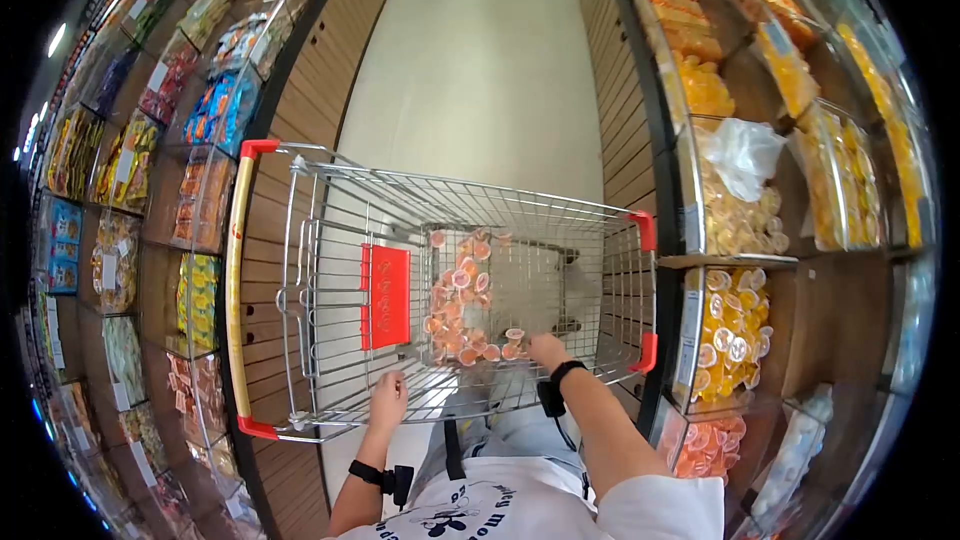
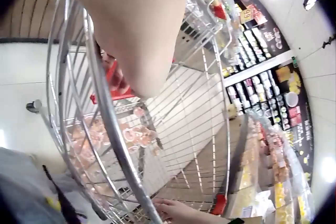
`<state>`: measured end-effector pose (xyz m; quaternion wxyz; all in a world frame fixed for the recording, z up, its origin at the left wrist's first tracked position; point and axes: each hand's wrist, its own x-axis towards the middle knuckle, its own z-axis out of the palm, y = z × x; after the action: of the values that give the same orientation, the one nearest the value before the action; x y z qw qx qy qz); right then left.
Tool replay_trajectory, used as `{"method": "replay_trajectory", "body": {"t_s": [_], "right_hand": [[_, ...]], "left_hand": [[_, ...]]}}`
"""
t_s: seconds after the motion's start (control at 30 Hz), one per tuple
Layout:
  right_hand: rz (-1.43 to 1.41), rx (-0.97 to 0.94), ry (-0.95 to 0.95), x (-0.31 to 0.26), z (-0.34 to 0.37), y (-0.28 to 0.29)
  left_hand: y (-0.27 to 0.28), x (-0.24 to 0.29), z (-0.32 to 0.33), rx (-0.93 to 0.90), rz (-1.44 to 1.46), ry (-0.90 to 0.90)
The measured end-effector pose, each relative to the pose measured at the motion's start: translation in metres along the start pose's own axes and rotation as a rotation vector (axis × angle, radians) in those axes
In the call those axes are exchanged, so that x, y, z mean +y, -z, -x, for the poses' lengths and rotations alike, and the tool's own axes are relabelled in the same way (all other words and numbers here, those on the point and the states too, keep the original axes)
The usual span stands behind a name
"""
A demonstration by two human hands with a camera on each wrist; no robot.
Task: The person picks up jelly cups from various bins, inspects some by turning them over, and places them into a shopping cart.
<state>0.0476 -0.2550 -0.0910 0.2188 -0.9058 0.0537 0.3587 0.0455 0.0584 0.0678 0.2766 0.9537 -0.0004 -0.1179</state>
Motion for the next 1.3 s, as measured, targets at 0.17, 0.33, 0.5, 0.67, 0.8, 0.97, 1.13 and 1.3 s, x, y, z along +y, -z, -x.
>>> {"method": "replay_trajectory", "body": {"t_s": [0.17,0.33,0.5,0.67,0.8,0.97,1.13,1.3], "right_hand": [[0.128,-0.294,-0.138,0.002,-0.068,-0.009],[-0.119,-0.398,-0.201,0.019,-0.107,-0.036],[-0.292,-0.526,-0.424,0.017,-0.117,-0.052],[-0.455,-0.496,-0.632,0.036,-0.131,-0.103],[-0.525,-0.406,-0.647,0.012,-0.123,-0.065],[-0.54,-0.356,-0.216,0.008,-0.131,-0.062],[-0.906,-0.392,-0.04,-0.058,-0.113,0.024],[-1.18,-0.31,0.271,-0.128,-0.048,0.096]], "left_hand": [[0.002,0.017,-0.011,-0.003,-0.153,0.115],[-0.003,0.011,-0.017,0.012,-0.154,0.218],[-0.005,0.01,-0.02,-0.005,-0.135,0.261],[-0.006,0.008,-0.021,-0.016,-0.128,0.245],[-0.007,0.006,-0.02,-0.026,-0.074,0.243],[-0.006,0.008,-0.016,0.004,-0.021,0.294],[0.0,0.011,-0.013,-0.021,-0.013,0.25],[0.005,0.008,-0.006,-0.045,0.105,0.119]]}}
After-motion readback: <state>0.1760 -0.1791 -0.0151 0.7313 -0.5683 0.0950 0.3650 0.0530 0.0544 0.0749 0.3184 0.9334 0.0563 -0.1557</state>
